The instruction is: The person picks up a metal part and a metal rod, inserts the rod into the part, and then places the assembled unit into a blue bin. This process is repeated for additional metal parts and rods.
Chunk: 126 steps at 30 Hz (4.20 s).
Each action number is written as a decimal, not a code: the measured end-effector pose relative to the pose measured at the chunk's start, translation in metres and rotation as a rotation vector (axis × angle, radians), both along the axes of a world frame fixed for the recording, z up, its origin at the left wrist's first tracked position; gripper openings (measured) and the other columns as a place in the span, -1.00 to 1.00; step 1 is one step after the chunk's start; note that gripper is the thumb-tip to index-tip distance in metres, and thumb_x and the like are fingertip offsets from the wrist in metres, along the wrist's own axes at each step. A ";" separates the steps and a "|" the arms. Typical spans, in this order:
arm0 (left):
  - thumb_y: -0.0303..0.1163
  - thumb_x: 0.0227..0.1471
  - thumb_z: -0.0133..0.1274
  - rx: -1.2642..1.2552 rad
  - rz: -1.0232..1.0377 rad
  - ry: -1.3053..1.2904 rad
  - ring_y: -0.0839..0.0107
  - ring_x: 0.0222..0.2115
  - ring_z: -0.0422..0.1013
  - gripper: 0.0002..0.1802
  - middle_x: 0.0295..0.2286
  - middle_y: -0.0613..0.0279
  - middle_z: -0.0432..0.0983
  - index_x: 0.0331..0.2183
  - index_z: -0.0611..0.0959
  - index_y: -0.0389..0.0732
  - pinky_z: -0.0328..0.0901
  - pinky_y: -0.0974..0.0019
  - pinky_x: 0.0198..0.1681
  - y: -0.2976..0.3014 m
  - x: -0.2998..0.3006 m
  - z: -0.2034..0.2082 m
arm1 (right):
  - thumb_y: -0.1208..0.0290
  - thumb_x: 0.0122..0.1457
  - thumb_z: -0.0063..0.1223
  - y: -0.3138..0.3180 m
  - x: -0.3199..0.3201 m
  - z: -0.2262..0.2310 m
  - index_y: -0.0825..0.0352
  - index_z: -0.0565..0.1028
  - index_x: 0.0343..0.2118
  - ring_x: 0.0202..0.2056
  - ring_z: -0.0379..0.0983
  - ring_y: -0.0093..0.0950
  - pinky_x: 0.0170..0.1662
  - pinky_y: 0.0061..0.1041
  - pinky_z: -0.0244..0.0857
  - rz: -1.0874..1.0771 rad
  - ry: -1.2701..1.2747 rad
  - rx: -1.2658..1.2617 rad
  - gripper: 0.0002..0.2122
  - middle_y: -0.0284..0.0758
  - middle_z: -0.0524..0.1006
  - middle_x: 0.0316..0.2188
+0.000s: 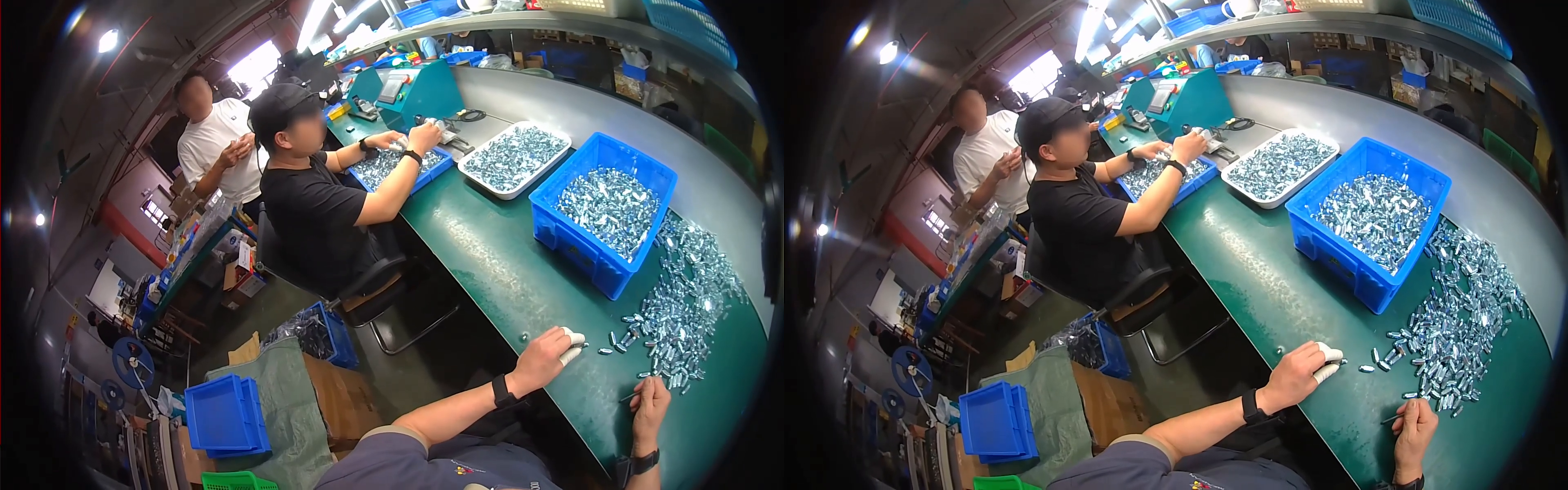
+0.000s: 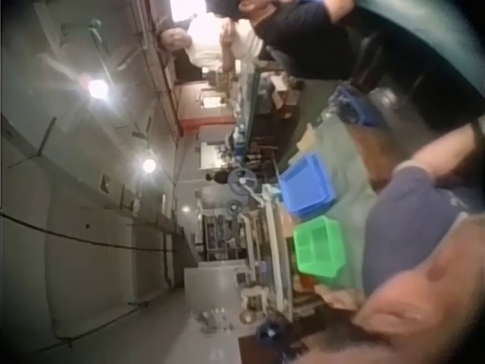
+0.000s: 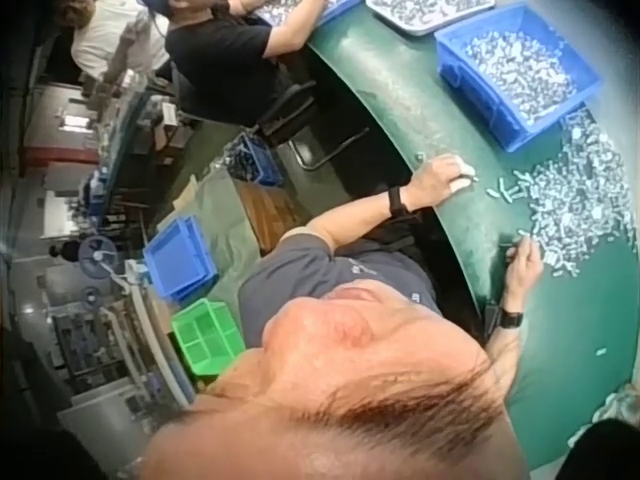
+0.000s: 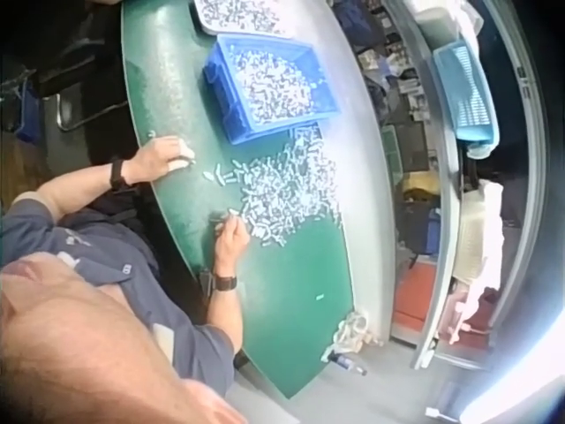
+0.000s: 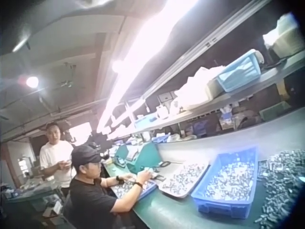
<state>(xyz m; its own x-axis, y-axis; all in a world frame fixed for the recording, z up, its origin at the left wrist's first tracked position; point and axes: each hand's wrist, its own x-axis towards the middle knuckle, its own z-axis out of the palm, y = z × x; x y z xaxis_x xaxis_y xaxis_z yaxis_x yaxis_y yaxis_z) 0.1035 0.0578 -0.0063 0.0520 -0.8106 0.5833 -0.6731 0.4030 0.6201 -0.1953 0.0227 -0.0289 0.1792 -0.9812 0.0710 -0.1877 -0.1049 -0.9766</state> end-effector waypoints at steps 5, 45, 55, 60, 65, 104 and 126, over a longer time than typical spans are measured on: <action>-0.50 0.01 0.26 0.011 0.008 -0.001 0.17 -0.34 0.46 -0.75 -0.39 0.19 0.54 -0.21 0.63 -0.19 0.40 0.18 -0.27 -0.001 -0.001 0.001 | 0.20 0.44 -0.10 -0.002 0.001 -0.001 0.35 0.42 -0.53 -0.72 0.23 -0.72 -0.65 -0.68 0.00 -0.010 -0.013 -0.017 -0.60 -0.48 0.33 -0.73; -0.52 -0.04 0.25 -0.010 0.040 -0.056 0.09 -0.29 0.48 -0.74 -0.35 0.11 0.54 -0.23 0.63 -0.25 0.39 0.12 -0.22 -0.001 -0.007 -0.006 | 0.12 0.41 -0.08 0.063 0.140 0.234 0.40 0.46 -0.47 -0.07 0.46 0.34 0.05 0.09 0.37 1.556 -1.321 0.153 -0.58 0.54 0.43 -0.15; -0.57 -0.06 0.28 -0.023 0.080 -0.081 0.16 -0.39 0.48 -0.75 -0.39 0.16 0.58 -0.26 0.66 -0.24 0.38 0.20 -0.32 -0.005 -0.008 -0.005 | 0.12 0.39 -0.04 0.060 0.137 0.236 0.45 0.44 -0.48 -0.19 0.51 0.28 0.00 -0.02 0.43 1.625 -1.388 0.370 -0.56 0.55 0.44 -0.23; -0.55 -0.06 0.27 0.029 0.088 -0.068 0.10 -0.33 0.48 -0.76 -0.37 0.14 0.57 -0.26 0.65 -0.23 0.39 0.13 -0.27 -0.004 -0.010 -0.008 | 0.16 0.40 -0.05 0.048 0.134 0.234 0.45 0.46 -0.44 -0.23 0.53 0.07 -0.04 -0.14 0.43 1.657 -1.313 0.242 -0.60 0.30 0.50 -0.25; -0.56 -0.06 0.27 0.045 0.097 -0.060 0.11 -0.36 0.48 -0.77 -0.38 0.14 0.58 -0.27 0.65 -0.21 0.38 0.15 -0.30 -0.006 -0.011 -0.008 | 0.22 0.41 -0.07 0.034 0.132 0.234 0.46 0.50 -0.38 -0.28 0.56 -0.19 -0.09 -0.29 0.43 1.703 -1.204 0.092 -0.64 -0.01 0.59 -0.27; -0.43 0.08 0.19 -0.066 0.090 -0.050 0.13 -0.26 0.50 -0.80 -0.33 0.13 0.55 -0.20 0.63 -0.20 0.43 0.16 -0.22 0.013 -0.009 -0.012 | 0.34 0.42 -0.07 0.126 0.224 0.186 0.46 0.57 -0.28 -0.27 0.54 -0.37 -0.15 -0.45 0.42 1.836 -0.346 -0.215 -0.72 -0.25 0.61 -0.29; -0.44 0.08 0.17 -0.073 0.013 0.029 0.12 -0.25 0.47 -0.82 -0.35 0.13 0.52 -0.23 0.61 -0.21 0.40 0.12 -0.21 0.006 -0.001 -0.018 | 0.25 0.39 -0.07 0.122 0.231 0.214 0.43 0.50 -0.35 -0.40 0.47 -0.11 -0.30 -0.23 0.36 1.963 -0.121 -0.289 -0.69 -0.11 0.51 -0.46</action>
